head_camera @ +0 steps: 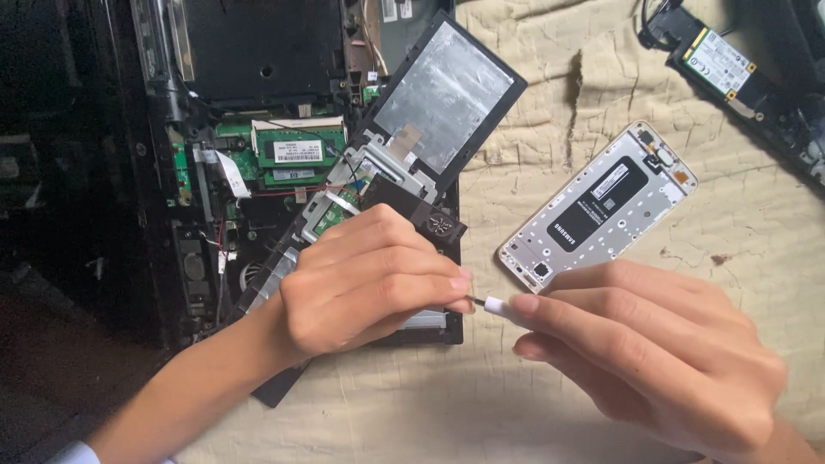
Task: Using a small screwdriver to remove screws and disassemble components from a laptop and a mobile phone frame.
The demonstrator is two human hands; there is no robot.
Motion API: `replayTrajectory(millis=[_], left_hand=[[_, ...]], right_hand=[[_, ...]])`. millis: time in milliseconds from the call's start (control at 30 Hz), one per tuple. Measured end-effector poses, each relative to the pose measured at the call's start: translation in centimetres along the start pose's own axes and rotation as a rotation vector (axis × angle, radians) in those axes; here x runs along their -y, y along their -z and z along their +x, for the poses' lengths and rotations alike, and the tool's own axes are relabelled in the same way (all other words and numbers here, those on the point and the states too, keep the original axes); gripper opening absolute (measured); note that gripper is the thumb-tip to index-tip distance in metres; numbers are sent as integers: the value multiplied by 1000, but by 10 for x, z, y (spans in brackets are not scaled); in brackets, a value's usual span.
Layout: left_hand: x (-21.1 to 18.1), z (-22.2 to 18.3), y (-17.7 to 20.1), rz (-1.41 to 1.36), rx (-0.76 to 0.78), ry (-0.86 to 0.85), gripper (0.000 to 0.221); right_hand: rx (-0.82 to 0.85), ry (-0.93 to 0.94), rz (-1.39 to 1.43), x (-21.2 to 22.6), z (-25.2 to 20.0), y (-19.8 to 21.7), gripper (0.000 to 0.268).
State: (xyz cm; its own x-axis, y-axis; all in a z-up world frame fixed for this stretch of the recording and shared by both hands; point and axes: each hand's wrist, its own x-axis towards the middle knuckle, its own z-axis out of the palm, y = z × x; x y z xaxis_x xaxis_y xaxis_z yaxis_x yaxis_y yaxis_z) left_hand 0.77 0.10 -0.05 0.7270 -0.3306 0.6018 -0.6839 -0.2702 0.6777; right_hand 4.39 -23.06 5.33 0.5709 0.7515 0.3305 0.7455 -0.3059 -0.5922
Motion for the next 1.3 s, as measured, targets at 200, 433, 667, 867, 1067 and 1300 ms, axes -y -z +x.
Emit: replayTrajectory(millis=[200, 433, 667, 867, 1067, 1300], left_hand=[[-3, -1, 1, 21, 12, 34, 13], [-6, 0, 0, 38, 17, 75, 18], [-5, -2, -1, 52, 9, 108, 18], [-6, -1, -1, 36, 2, 148, 17], [-6, -3, -1, 46, -7, 165, 17], [-8, -1, -1, 41, -2, 150, 15]], right_hand=[[-53, -28, 43, -2, -1, -3, 22], [-79, -20, 146, -10, -1, -4, 23], [-77, -41, 232, -16, -5, -9, 25], [-94, -146, 288, -15, -8, -13, 23], [-126, -214, 281, -15, -13, -20, 26], [-61, -304, 316, -13, -13, -16, 21]])
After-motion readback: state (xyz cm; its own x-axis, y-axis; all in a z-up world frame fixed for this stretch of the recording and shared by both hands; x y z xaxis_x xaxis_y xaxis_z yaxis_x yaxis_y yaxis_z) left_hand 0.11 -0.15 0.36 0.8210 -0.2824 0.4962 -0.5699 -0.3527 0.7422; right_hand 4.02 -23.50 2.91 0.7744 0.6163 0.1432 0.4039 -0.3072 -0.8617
